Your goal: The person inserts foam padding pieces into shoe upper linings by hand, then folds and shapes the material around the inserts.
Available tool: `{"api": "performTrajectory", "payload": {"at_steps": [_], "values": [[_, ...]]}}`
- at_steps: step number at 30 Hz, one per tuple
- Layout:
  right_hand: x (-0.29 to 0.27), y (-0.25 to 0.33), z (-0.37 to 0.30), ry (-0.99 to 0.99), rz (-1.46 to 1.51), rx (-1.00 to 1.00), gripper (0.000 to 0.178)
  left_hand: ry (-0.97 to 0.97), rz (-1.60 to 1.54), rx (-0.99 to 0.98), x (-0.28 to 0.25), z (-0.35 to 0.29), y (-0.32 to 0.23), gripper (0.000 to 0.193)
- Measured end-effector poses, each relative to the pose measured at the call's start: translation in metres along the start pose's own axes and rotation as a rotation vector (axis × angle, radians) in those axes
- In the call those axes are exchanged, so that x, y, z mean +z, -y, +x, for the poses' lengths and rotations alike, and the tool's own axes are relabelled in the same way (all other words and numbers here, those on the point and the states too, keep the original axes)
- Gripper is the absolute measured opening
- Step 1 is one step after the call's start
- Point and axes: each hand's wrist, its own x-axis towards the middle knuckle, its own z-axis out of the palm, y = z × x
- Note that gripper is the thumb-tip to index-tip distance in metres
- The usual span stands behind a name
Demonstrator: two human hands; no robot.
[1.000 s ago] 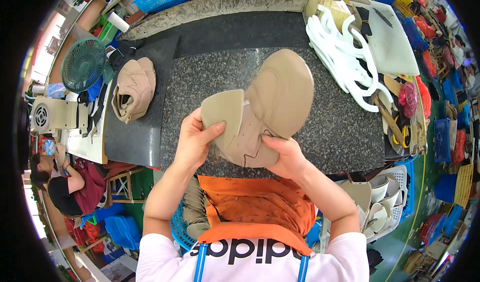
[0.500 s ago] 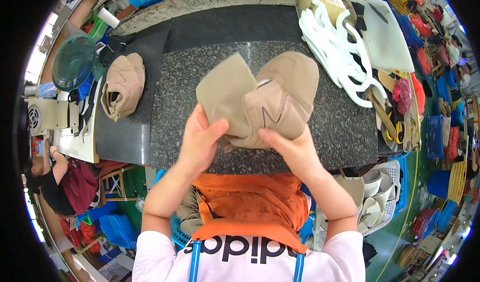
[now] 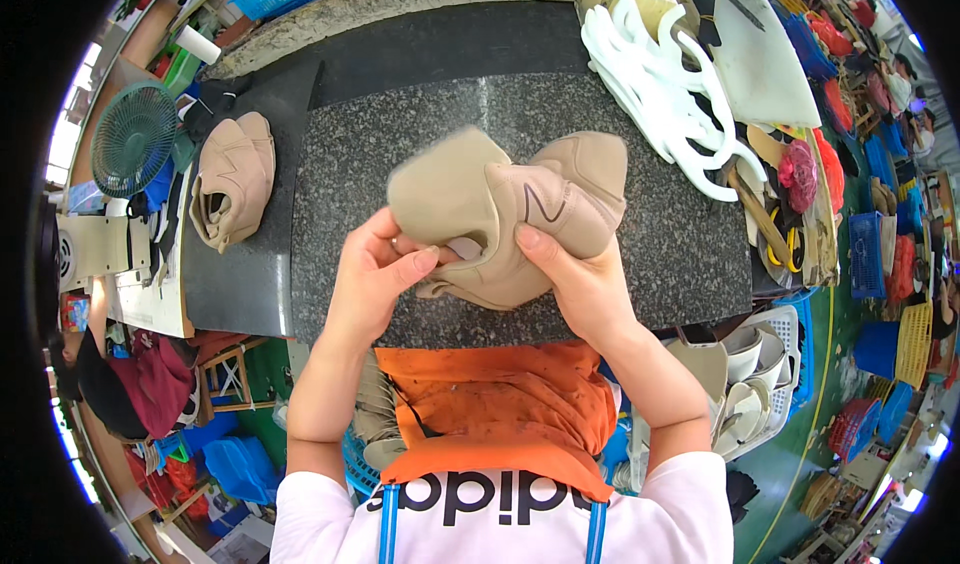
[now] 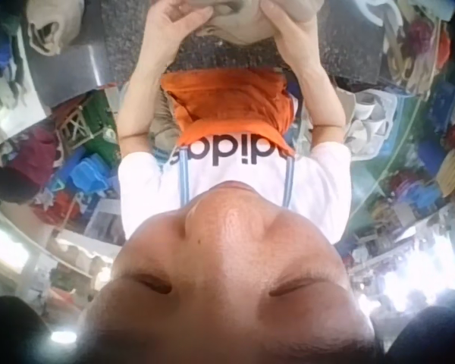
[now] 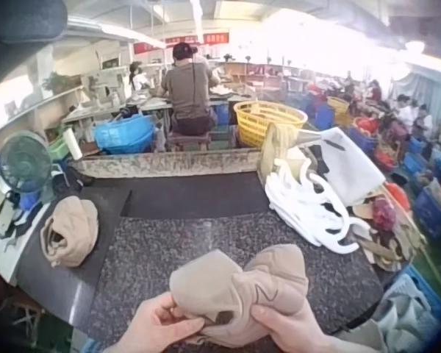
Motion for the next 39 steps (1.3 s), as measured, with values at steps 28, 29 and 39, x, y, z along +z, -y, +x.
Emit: {"api": "performTrajectory", "payload": {"at_steps": [28,29,39], "values": [[0.007,0.017,-0.015,0.184,0.0,0.096,0.051,0.406,0.569,-0.014,0.02,-0.007,-0.027,0.014],[0.008,0.018,-0.016,0.17,0.186,0.166,0.056,0.401,0.571,-0.014,0.016,-0.005,-0.027,0.014],[-0.004,0.008,-0.014,0.249,0.172,0.151,0.056,0.308,0.407,-0.212,0.02,-0.008,-0.034,0.01]]}}
